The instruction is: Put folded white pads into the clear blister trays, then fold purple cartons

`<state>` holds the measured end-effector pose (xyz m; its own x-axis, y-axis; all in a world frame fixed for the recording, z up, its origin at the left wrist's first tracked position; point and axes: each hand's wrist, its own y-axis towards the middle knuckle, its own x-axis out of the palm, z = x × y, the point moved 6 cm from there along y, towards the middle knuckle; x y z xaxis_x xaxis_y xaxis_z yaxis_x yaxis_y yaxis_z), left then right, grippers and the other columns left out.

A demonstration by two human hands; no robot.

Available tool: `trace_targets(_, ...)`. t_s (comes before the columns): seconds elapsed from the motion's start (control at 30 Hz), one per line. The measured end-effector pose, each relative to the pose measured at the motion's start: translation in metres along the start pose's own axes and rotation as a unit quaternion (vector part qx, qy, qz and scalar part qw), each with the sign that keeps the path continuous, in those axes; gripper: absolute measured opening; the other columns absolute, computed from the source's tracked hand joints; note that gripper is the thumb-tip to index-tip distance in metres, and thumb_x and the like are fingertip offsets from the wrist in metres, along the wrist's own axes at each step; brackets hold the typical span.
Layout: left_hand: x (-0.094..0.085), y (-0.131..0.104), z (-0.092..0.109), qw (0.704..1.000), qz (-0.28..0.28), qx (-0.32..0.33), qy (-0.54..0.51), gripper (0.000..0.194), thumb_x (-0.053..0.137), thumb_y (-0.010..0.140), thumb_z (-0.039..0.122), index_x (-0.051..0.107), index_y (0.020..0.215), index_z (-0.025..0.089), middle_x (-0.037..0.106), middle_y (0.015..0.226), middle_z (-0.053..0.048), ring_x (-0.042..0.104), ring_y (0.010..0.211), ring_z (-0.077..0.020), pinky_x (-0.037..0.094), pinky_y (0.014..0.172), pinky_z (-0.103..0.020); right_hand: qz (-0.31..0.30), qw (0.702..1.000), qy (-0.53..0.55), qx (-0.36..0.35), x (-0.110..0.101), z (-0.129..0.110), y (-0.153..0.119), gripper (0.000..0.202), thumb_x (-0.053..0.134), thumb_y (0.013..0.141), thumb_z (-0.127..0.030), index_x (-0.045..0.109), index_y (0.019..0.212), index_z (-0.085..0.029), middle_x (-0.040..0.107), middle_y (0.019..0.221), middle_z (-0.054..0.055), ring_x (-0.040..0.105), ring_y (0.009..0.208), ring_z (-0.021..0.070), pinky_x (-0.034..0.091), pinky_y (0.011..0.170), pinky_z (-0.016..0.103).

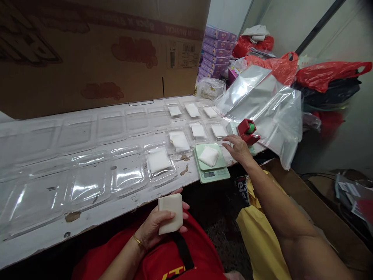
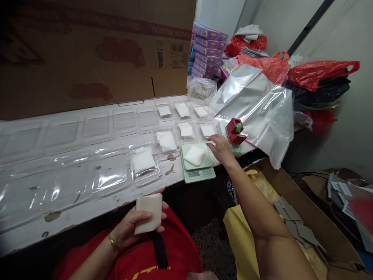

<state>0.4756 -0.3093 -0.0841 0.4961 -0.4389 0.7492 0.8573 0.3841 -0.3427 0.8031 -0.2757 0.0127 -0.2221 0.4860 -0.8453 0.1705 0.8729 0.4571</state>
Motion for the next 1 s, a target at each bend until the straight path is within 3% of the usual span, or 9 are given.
trace_targets(0.33,-0.001,-0.002,0.001,1.000,0.003,0.006,-0.010,0.073,0.039,0.076,0.004,0.007,0.138,0.023,0.056,0.108,-0.016,0.056,0.093,-0.0291,0.048,0.072,-0.051,-0.092,0.995,-0.025,0.024,0.026,-0.017,0.006,0.018,0.054,0.078,-0.026,0.060,0.094,-0.019,0.062,0.090,0.005,0.054,0.086,0.0190,0.041,0.077,0.030)
trace_targets(0.47,-0.002,-0.002,0.002,1.000,0.004,0.012,-0.011,0.074,0.039,0.075,0.004,0.007,0.138,0.023,0.056,0.108,-0.016,0.056,0.091,-0.0285,0.048,0.071,-0.050,-0.157,0.985,-0.029,0.072,0.038,-0.015,0.005,0.025,0.054,0.078,-0.032,0.057,0.100,-0.020,0.060,0.098,0.004,0.053,0.089,0.0187,0.039,0.077,0.029)
trace_targets(0.57,-0.002,-0.004,0.002,1.000,0.006,0.016,-0.008,0.074,0.040,0.074,0.004,0.011,0.138,0.022,0.056,0.107,-0.016,0.056,0.091,-0.0281,0.049,0.070,-0.049,-0.238,0.962,-0.032,0.127,0.053,-0.009,0.003,0.038,0.060,0.072,-0.037,0.054,0.105,-0.020,0.059,0.102,0.005,0.054,0.089,0.0188,0.039,0.074,0.028)
trace_targets(0.67,-0.002,-0.005,0.002,1.000,0.010,0.013,-0.011,0.071,0.041,0.074,0.005,0.016,0.138,0.022,0.056,0.107,-0.015,0.055,0.091,-0.0277,0.049,0.072,-0.049,-0.274,0.950,-0.034,0.145,0.066,-0.004,0.006,0.050,0.068,0.062,-0.035,0.053,0.107,-0.018,0.060,0.097,0.005,0.055,0.085,0.0185,0.039,0.070,0.026)
trace_targets(0.87,-0.004,-0.006,0.006,0.999,0.011,0.028,-0.018,0.072,0.042,0.072,0.005,0.017,0.137,0.023,0.057,0.105,-0.014,0.056,0.089,-0.0266,0.049,0.070,-0.049,-0.330,0.929,-0.029,0.166,0.084,0.005,0.021,0.041,0.075,0.049,-0.031,0.059,0.084,-0.017,0.061,0.079,0.002,0.055,0.072,0.0170,0.036,0.057,0.022)
trace_targets(1.0,-0.006,-0.008,0.009,0.999,0.008,0.040,-0.020,0.073,0.043,0.072,0.006,0.016,0.138,0.024,0.057,0.105,-0.015,0.057,0.089,-0.0269,0.050,0.069,-0.047,-0.332,0.930,-0.011,0.157,0.082,0.001,0.019,0.031,0.073,0.050,-0.031,0.056,0.072,-0.017,0.058,0.077,0.001,0.053,0.071,0.0160,0.034,0.056,0.021)
